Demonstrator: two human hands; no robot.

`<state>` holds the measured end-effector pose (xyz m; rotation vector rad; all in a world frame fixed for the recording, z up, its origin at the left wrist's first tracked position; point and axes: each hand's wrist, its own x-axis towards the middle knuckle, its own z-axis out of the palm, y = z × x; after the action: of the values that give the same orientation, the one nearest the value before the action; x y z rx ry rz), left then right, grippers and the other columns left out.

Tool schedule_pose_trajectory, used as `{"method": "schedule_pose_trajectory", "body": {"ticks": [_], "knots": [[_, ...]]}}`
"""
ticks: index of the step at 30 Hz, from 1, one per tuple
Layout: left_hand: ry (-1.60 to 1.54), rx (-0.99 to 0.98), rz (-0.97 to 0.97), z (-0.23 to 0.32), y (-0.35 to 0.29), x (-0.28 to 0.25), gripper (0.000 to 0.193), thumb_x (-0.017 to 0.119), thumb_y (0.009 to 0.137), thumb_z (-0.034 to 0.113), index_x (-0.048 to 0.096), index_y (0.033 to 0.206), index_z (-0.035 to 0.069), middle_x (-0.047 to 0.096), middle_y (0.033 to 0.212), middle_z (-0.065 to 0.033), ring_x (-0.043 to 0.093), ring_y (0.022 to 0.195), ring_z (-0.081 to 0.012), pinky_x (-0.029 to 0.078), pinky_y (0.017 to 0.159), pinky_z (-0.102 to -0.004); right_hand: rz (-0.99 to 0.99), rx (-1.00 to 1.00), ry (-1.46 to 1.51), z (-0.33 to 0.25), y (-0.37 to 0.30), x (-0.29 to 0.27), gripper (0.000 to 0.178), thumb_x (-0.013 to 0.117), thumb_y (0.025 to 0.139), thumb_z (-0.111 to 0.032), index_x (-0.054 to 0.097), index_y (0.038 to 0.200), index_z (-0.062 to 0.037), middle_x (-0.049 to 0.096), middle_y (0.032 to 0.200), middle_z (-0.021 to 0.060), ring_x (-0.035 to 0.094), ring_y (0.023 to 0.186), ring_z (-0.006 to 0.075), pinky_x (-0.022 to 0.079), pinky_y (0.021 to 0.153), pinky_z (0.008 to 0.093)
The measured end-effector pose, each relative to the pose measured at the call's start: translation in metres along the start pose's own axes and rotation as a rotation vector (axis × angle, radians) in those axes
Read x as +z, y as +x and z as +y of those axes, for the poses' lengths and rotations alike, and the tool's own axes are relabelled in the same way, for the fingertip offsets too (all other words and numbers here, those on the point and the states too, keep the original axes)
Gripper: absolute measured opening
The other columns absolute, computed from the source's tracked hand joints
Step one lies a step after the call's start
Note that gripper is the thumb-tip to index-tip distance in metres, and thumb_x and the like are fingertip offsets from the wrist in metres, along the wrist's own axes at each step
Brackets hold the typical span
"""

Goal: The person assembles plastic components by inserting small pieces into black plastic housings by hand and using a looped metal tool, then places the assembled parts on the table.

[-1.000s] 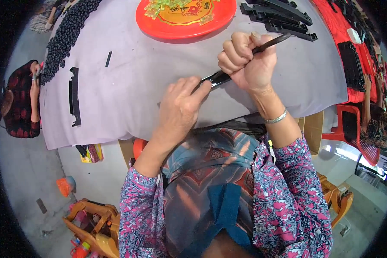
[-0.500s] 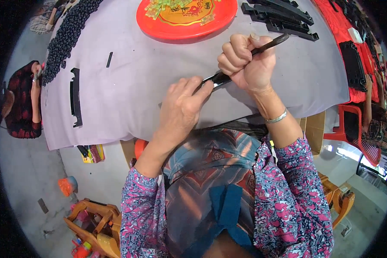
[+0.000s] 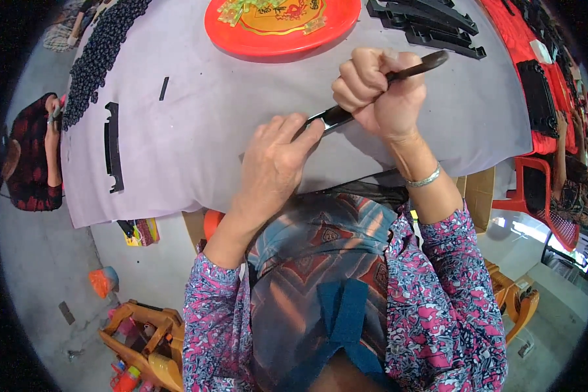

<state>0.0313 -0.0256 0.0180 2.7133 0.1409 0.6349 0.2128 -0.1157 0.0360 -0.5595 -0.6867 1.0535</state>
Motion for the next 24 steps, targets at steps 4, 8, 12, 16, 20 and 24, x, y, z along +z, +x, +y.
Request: {"method": "schedule_pose_trajectory", "body": {"ticks": [4,8,12,16,20,24], "knots": [[0.001,0.007,0.014,0.0,0.0,0.0,0.024,0.062,0.086,0.008,0.066,0.109,0.007,0.061,0.102,-0.0077,0.059,0.089,-0.0251,0.045,0.073,-0.0379,0.004,0.012,-0.002,0.003,-0.002,0.004,0.05,0.038,0.093,-0.053,0.029,0.061,-0.0158,0.025,0.054,-0.0052,0.017,0.049,0.0087,0.014,0.045,0.0291],[0.028,0.005,-0.011,0.001,0.001,-0.001,0.025,0.062,0.086,0.009,0.065,0.111,0.007,0.06,0.103,-0.0078,0.059,0.09,-0.0249,0.045,0.074,-0.0377,0.012,0.029,-0.016,0.0,-0.001,0.003,0.049,0.037,0.092,-0.053,0.029,0.061,-0.0158,0.023,0.054,-0.0052,0.016,0.049,0.0088,0.014,0.046,0.029],[0.004,0.004,0.005,0.0,0.001,0.001,0.025,0.061,0.086,0.009,0.065,0.111,0.008,0.06,0.103,-0.0078,0.059,0.09,-0.025,0.045,0.074,-0.0378,0.026,0.027,-0.045,0.003,-0.001,0.003,0.048,0.036,0.092,-0.052,0.029,0.061,-0.0157,0.023,0.054,-0.0052,0.016,0.049,0.0088,0.014,0.046,0.029],[-0.013,0.004,0.013,0.0,0.001,0.0,0.024,0.061,0.086,0.009,0.065,0.11,0.008,0.06,0.103,-0.0076,0.059,0.09,-0.025,0.045,0.074,-0.0378,0.007,0.014,-0.03,0.002,-0.001,0.004,0.048,0.036,0.092,-0.051,0.029,0.061,-0.0154,0.024,0.054,-0.0052,0.016,0.049,0.009,0.014,0.046,0.0293],[-0.013,0.004,0.022,0.0,-0.001,0.0,0.024,0.062,0.085,0.009,0.065,0.109,0.009,0.06,0.102,-0.0073,0.059,0.09,-0.0249,0.045,0.074,-0.0376,-0.018,0.025,-0.05,0.004,-0.001,0.004,0.048,0.038,0.091,-0.052,0.029,0.061,-0.0153,0.024,0.054,-0.0052,0.016,0.049,0.0091,0.014,0.046,0.0292],[0.001,0.004,0.03,0.001,-0.003,0.002,0.024,0.062,0.085,0.009,0.065,0.109,0.009,0.06,0.102,-0.0073,0.059,0.09,-0.0249,0.045,0.074,-0.0373,-0.018,0.027,-0.036,0.007,-0.003,0.002,0.047,0.039,0.09,-0.051,0.029,0.061,-0.0156,0.024,0.054,-0.0053,0.016,0.048,0.0092,0.014,0.046,0.0292]]}}
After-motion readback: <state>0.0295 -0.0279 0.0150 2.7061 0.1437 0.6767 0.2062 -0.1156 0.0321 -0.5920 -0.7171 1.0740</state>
